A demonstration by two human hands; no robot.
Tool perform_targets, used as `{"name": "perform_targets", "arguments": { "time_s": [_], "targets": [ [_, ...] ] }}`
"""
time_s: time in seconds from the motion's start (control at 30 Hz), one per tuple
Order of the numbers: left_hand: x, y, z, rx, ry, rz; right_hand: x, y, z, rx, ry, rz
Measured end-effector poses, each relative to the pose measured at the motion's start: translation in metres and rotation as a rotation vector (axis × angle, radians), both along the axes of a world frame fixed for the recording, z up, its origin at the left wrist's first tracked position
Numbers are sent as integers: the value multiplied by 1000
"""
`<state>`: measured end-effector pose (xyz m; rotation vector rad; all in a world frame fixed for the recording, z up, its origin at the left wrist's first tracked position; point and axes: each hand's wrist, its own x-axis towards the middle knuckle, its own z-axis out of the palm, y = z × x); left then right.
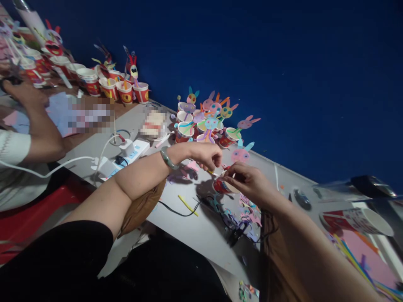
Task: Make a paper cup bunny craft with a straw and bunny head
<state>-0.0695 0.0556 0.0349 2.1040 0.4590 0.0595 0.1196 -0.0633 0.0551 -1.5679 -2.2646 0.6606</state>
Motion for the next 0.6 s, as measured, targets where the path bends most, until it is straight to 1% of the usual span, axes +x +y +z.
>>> {"name": "perform_targets", "arguments": {
  "time_s": [0.1,0.3,0.43,0.6],
  "targets": [
    [1,0,-3,-27,78,-57,-2,5,-2,13,-24,44],
    [7,1,-13,-35,231,-88,-10,10,-6,37,-89,95],
    [7,3,-14,-28,205,-98,-12,14,-8,32,-145,74],
    [7,2,-12,-41,168,-95,-16,16,-3,30,-210,78]
  ]
}}
